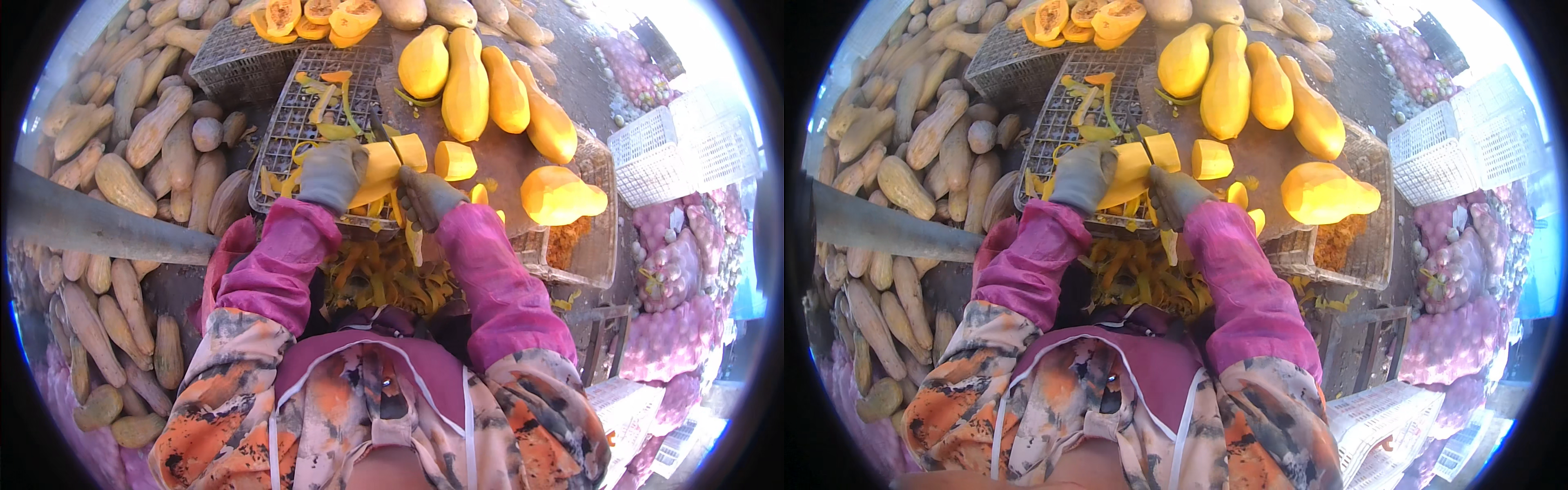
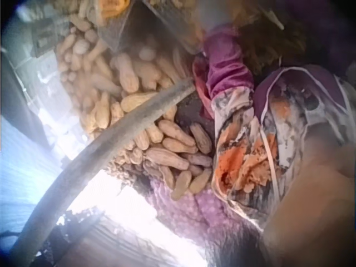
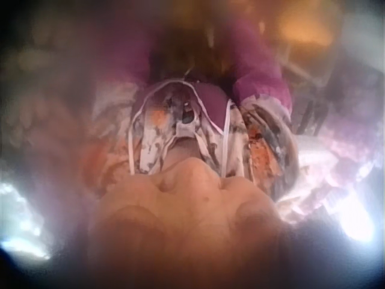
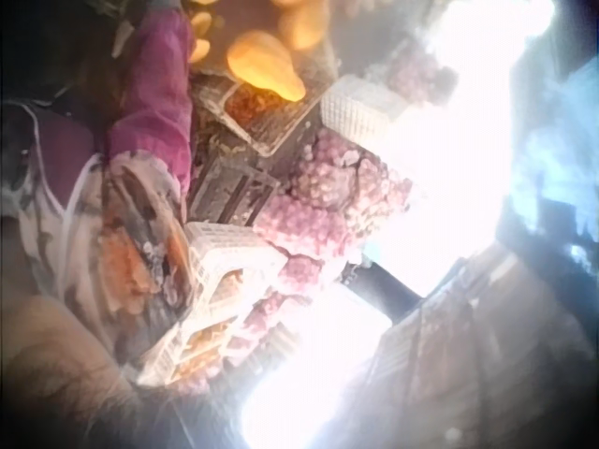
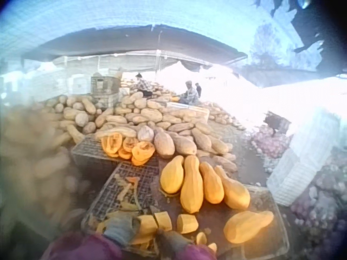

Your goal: The person sits on the ground and uses a knife to peel and slice yellow papayas on a wooden board. They place the sliced pieces into a white basket and continue processing multiple papayas in a repetitive manner.

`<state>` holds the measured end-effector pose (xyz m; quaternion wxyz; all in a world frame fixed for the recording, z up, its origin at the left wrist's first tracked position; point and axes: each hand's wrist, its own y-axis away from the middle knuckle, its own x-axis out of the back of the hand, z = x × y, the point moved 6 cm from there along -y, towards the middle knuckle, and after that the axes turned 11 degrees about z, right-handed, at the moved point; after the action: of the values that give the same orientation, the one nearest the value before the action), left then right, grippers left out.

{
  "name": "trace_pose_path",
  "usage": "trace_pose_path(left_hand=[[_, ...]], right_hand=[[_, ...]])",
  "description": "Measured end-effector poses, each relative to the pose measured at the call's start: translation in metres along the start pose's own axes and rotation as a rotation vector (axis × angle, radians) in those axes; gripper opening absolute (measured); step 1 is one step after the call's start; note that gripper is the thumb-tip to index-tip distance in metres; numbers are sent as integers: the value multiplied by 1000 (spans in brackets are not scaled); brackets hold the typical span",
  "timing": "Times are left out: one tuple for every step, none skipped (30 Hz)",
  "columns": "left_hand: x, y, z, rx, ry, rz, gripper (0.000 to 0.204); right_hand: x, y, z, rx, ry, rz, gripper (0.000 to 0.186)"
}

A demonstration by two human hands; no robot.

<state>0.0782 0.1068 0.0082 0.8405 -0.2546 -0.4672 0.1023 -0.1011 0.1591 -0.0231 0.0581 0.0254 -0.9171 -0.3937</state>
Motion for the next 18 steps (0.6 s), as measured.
trace_pose_path(left_hand=[[-1, -5, -7, 47, -50, -36, 22], [5, -12, -12, 75, -52, 57, 24], [8, -18, -17, 97, -29, 96, 26], [13, -24, -21, 133, -9, 173, 29], [12, -28, -18, 82, -15, 196, 30], [14, -32, -16, 43, -17, 260, 31], [18, -35, -10, -15, 0, 361, 33], [5, -39, -2, -102, -75, 180, 35], [-6, -40, 8, -210, -128, 29, 37], [-21, -37, 18, -313, -184, -190, 40], [-30, -41, 18, -254, -252, -347, 46], [-30, -46, 24, -245, -229, -335, 49], [-30, -52, 33, -265, -169, -325, 52], [-30, -59, 40, -273, -117, -304, 55], [-40, -58, 53, -349, -64, -413, 68], [-49, -54, 63, -424, -60, -527, 73], [-59, -50, 72, -478, -74, -629, 77], [-68, -43, 79, -530, -79, -733, 81]], right_hand=[[4, 3, 4, 6, 32, 29, 42], [8, 7, 10, 20, 64, 55, 41], [9, 14, 20, 0, -59, 4, 38], [15, 23, 24, 204, 148, 76, 39], [18, 39, 28, 465, 333, 100, 39], [23, 51, 43, 517, 407, 162, 40], [29, 64, 57, 564, 482, 228, 41], [40, 73, 83, 360, 436, 320, 42], [45, 87, 97, 373, 523, 344, 43], [53, 99, 110, 354, 603, 368, 43], [61, 104, 116, 339, 683, 398, 44], [67, 106, 118, 352, 746, 403, 44], [72, 106, 119, 362, 805, 413, 44], [78, 102, 118, 338, 879, 429, 44], [81, 96, 113, 357, 884, 446, 43], [84, 88, 110, 344, 900, 464, 42], [85, 79, 105, 341, 920, 474, 41], [83, 73, 97, 424, 904, 512, 40]])
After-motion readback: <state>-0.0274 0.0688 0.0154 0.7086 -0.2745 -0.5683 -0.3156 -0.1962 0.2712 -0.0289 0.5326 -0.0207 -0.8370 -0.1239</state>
